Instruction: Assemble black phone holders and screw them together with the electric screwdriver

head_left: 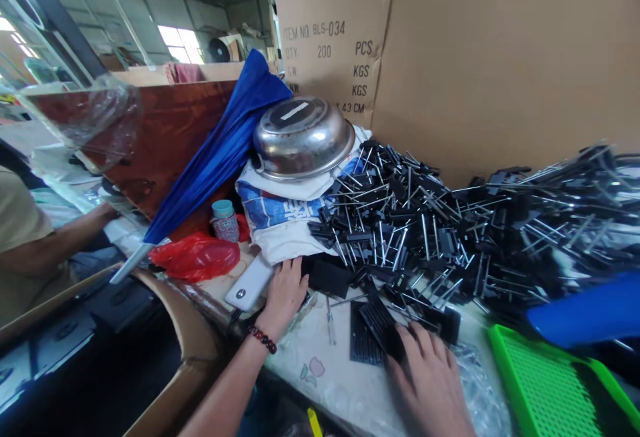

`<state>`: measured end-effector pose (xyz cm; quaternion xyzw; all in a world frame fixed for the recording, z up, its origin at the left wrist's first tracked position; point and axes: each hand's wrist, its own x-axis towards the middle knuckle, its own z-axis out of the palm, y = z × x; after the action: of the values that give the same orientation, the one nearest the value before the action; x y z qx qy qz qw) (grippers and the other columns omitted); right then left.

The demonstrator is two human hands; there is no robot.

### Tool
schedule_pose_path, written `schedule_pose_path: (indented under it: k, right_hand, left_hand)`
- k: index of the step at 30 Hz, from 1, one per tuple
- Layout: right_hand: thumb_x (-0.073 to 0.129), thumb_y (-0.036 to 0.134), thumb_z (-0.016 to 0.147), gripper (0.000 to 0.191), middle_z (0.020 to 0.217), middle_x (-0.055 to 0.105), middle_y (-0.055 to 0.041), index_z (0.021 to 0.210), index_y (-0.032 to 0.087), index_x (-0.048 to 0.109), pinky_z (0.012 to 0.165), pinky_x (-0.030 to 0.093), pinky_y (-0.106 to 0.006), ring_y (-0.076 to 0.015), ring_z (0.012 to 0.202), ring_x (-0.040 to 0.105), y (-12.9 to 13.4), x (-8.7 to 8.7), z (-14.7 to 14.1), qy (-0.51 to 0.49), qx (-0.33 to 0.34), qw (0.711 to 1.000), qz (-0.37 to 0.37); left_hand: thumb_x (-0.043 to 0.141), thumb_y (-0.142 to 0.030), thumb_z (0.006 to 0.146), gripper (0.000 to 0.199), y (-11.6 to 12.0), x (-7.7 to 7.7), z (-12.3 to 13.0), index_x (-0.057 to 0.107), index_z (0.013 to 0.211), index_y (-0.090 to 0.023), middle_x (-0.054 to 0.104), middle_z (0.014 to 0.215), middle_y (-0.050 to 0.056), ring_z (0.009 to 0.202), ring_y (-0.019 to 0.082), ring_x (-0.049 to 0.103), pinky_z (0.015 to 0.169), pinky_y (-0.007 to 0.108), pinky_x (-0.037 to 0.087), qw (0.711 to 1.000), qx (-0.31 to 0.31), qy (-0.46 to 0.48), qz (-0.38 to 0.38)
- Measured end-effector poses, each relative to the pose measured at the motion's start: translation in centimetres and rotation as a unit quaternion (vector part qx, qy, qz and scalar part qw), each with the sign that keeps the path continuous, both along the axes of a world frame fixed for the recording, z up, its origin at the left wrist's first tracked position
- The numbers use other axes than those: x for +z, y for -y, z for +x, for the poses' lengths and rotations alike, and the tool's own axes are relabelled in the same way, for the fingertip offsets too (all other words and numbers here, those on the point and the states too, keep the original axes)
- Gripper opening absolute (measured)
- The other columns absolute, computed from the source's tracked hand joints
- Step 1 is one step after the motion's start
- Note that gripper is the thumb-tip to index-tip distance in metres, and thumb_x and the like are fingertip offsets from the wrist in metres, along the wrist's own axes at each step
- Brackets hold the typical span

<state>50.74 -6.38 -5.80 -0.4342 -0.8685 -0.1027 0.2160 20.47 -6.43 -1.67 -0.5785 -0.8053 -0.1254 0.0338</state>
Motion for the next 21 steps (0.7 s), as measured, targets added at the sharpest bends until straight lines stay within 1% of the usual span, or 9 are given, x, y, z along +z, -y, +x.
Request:
schedule_pose_path:
  k: [2,5,8,10,12,14,15,18,21]
  right_hand:
    - [0.053,0.034,0.086,0.034,0.116,0.061,-0.0132,0.117,0.020,0.055,0.078,0.046,-0.045,-0.0320,0.099,0.057,0.0,-0.5,0.2,-0.013,0.000,1.000,0.012]
    - [0.053,0.034,0.085,0.034,0.115,0.062,-0.0126,0.116,0.021,0.056,0.079,0.047,-0.045,-0.0324,0.099,0.057,0.0,-1.0,0.4,-0.027,0.004,0.999,0.025]
    - [0.053,0.034,0.086,0.033,0.116,0.062,-0.0133,0.116,0.020,0.057,0.079,0.048,-0.045,-0.0326,0.100,0.057,0.0,-1.1,0.4,-0.035,0.007,0.999,0.023]
    - [0.053,0.034,0.086,0.032,0.116,0.061,-0.0136,0.115,0.020,0.057,0.079,0.048,-0.045,-0.0325,0.100,0.057,0.1,-0.9,0.3,-0.040,0.007,0.999,0.017]
    - [0.053,0.033,0.086,0.032,0.116,0.061,-0.0134,0.115,0.020,0.058,0.080,0.048,-0.045,-0.0323,0.101,0.056,0.2,-0.6,0.3,-0.041,0.007,0.999,0.006]
    - [0.054,0.033,0.086,0.032,0.116,0.061,-0.0131,0.115,0.020,0.058,0.082,0.047,-0.045,-0.0326,0.103,0.055,0.3,-0.4,0.3,-0.039,0.005,0.999,-0.006]
    - [0.054,0.032,0.086,0.032,0.116,0.061,-0.0130,0.115,0.020,0.059,0.083,0.047,-0.045,-0.0330,0.104,0.055,0.4,-0.3,0.3,-0.038,0.003,0.999,-0.010]
    - [0.053,0.031,0.086,0.031,0.117,0.061,-0.0127,0.114,0.020,0.060,0.084,0.046,-0.046,-0.0334,0.105,0.054,0.4,-0.4,0.3,-0.034,-0.002,0.999,-0.016]
    - [0.052,0.031,0.087,0.031,0.119,0.061,-0.0128,0.114,0.019,0.060,0.086,0.045,-0.047,-0.0333,0.106,0.054,0.5,-0.7,0.4,-0.035,-0.004,0.999,-0.013]
  left_hand:
    - [0.045,-0.020,0.090,0.039,-1.0,-0.1,0.1,0.053,0.128,-0.012,0.058,0.124,0.021,0.112,0.031,0.058,0.092,0.041,0.047,1.000,0.018,-0.009,-0.002]
    - [0.044,-0.021,0.091,0.030,-2.3,-0.3,-0.1,0.063,0.112,-0.011,0.067,0.102,0.020,0.096,0.031,0.065,0.084,0.042,0.049,1.000,0.027,-0.010,-0.005]
    - [0.045,-0.022,0.091,0.027,-3.0,-0.5,-0.4,0.067,0.099,-0.010,0.069,0.091,0.017,0.091,0.029,0.066,0.084,0.040,0.050,1.000,0.025,-0.006,0.000]
    - [0.044,-0.023,0.091,0.028,-2.7,-0.8,-0.4,0.066,0.103,-0.011,0.069,0.098,0.017,0.097,0.028,0.065,0.088,0.040,0.049,1.000,0.019,-0.003,0.013]
    - [0.044,-0.022,0.091,0.032,-2.0,-1.3,-0.3,0.062,0.116,-0.011,0.064,0.114,0.017,0.109,0.028,0.060,0.094,0.040,0.047,1.000,0.007,-0.001,0.028]
    - [0.042,-0.018,0.091,0.035,-1.2,-1.9,-0.2,0.058,0.121,-0.010,0.056,0.128,0.019,0.121,0.028,0.054,0.100,0.041,0.044,0.998,-0.020,0.004,0.066]
    - [0.040,-0.016,0.091,0.036,-0.8,-2.2,-0.2,0.058,0.121,-0.009,0.053,0.131,0.019,0.124,0.028,0.052,0.102,0.041,0.044,0.995,-0.035,0.010,0.091]
    - [0.037,-0.013,0.090,0.036,0.0,-2.8,-0.5,0.060,0.116,-0.008,0.054,0.129,0.021,0.120,0.029,0.055,0.100,0.043,0.046,0.987,-0.066,0.031,0.146]
    - [0.035,-0.014,0.090,0.034,0.7,-2.9,-0.7,0.061,0.112,-0.012,0.055,0.130,0.019,0.118,0.027,0.058,0.098,0.042,0.049,0.984,-0.071,0.050,0.154]
